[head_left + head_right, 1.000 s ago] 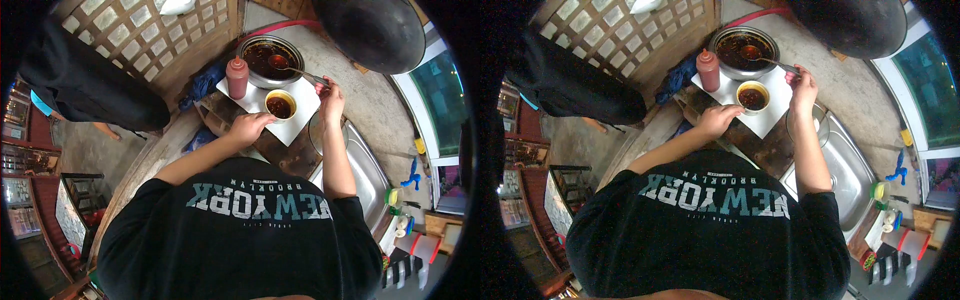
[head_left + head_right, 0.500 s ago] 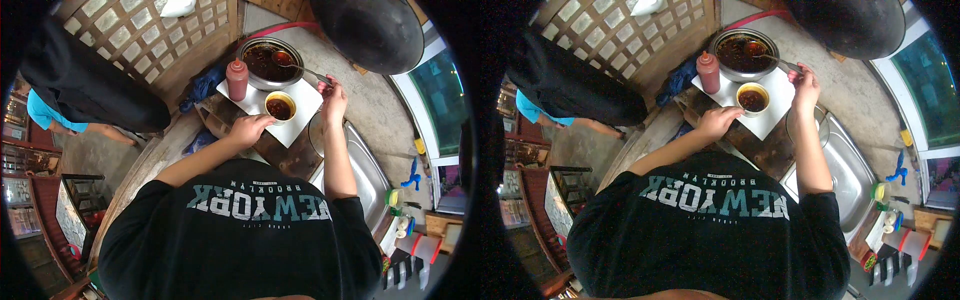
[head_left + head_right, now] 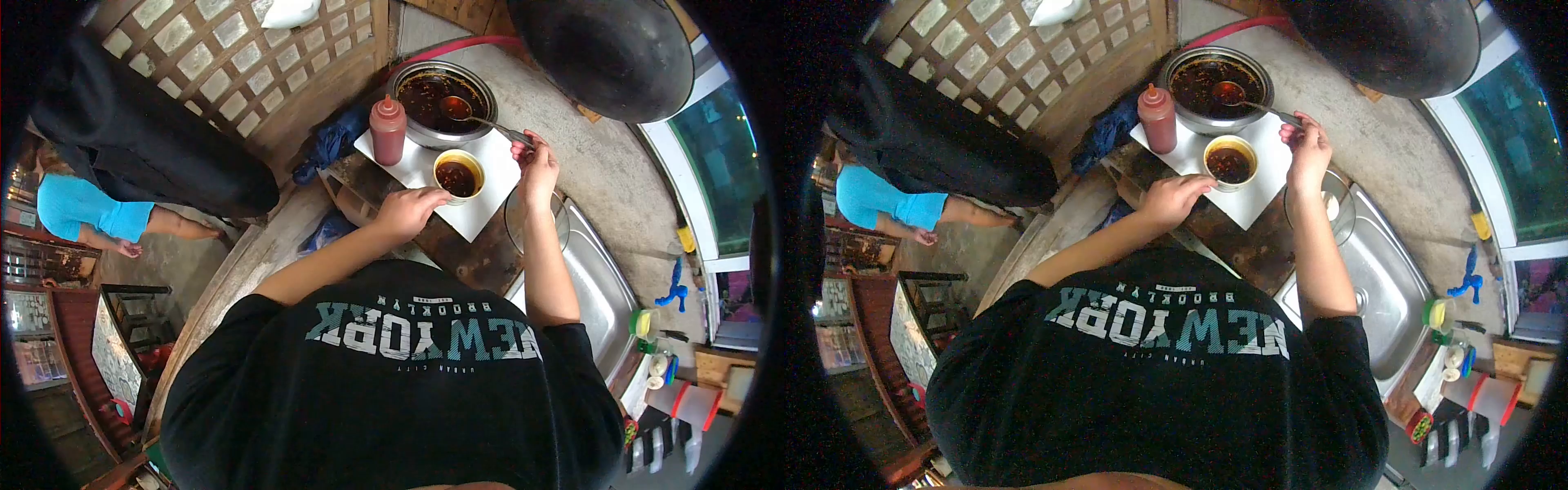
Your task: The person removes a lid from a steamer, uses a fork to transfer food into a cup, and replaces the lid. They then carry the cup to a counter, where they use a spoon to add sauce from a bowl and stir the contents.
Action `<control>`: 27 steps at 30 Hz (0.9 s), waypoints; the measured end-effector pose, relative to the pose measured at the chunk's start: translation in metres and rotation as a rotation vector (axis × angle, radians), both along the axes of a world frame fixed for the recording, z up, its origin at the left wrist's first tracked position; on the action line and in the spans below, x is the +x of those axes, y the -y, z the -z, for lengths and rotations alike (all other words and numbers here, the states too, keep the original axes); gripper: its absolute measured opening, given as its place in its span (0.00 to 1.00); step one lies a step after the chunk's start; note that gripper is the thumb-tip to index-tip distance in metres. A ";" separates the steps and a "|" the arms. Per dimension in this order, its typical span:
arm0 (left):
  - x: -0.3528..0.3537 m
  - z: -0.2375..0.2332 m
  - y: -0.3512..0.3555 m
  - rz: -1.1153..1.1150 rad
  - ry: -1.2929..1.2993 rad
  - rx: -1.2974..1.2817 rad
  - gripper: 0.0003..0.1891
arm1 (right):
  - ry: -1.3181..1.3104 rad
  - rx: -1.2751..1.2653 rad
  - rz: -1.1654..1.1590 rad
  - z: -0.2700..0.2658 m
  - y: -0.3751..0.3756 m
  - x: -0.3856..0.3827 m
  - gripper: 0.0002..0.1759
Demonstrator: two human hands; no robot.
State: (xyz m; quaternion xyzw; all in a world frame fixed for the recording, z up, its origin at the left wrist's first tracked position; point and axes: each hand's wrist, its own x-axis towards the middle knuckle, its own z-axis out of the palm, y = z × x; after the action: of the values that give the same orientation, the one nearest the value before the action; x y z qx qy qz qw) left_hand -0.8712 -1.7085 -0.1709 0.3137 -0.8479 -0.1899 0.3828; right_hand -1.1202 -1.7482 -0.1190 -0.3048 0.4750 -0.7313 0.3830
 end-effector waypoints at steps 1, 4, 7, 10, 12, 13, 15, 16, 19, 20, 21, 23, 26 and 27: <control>0.000 0.000 0.000 0.001 -0.001 0.000 0.08 | 0.000 0.003 0.006 -0.002 0.000 0.001 0.16; 0.000 0.000 0.000 0.000 0.004 -0.004 0.08 | -0.017 -0.030 0.000 -0.012 0.000 0.000 0.16; 0.000 0.001 0.001 -0.001 0.024 -0.010 0.08 | -0.010 -0.057 0.002 -0.021 0.001 -0.002 0.16; 0.000 0.002 0.001 0.001 0.017 -0.015 0.08 | -0.007 -0.051 0.012 -0.022 0.002 -0.001 0.16; 0.000 0.002 0.002 0.001 0.003 -0.031 0.08 | -0.009 -0.038 0.009 -0.020 0.002 -0.001 0.16; 0.000 0.004 0.002 0.002 0.003 -0.028 0.08 | -0.009 -0.032 0.003 -0.016 0.002 -0.002 0.16; 0.000 0.005 0.004 0.003 0.001 -0.020 0.08 | -0.018 -0.013 0.004 -0.008 0.002 -0.002 0.16; 0.000 0.006 0.004 0.004 -0.001 -0.016 0.08 | -0.026 0.000 0.011 -0.005 0.002 -0.001 0.16; 0.000 0.004 0.003 0.004 -0.005 -0.005 0.08 | -0.029 0.007 0.011 -0.001 0.001 -0.001 0.16; 0.000 0.003 0.003 0.005 -0.005 -0.001 0.08 | -0.023 0.001 0.007 0.000 0.002 -0.002 0.16; 0.000 0.003 0.003 0.005 -0.005 0.002 0.08 | -0.016 -0.004 0.003 0.000 0.001 -0.001 0.16; 0.000 0.003 0.003 0.005 -0.012 -0.014 0.09 | -0.007 -0.020 -0.002 -0.003 0.003 -0.001 0.16; 0.001 0.006 0.004 0.010 -0.006 -0.020 0.09 | -0.012 -0.034 0.000 -0.013 0.002 0.001 0.16; 0.002 0.005 0.004 0.012 -0.001 -0.019 0.09 | -0.018 -0.038 0.001 -0.014 0.002 0.001 0.16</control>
State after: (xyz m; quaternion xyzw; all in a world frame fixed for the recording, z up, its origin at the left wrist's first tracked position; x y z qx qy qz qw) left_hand -0.8696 -1.7125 -0.1764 0.3048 -0.8513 -0.1845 0.3852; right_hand -1.1192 -1.7501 -0.1049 -0.3183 0.4648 -0.7375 0.3725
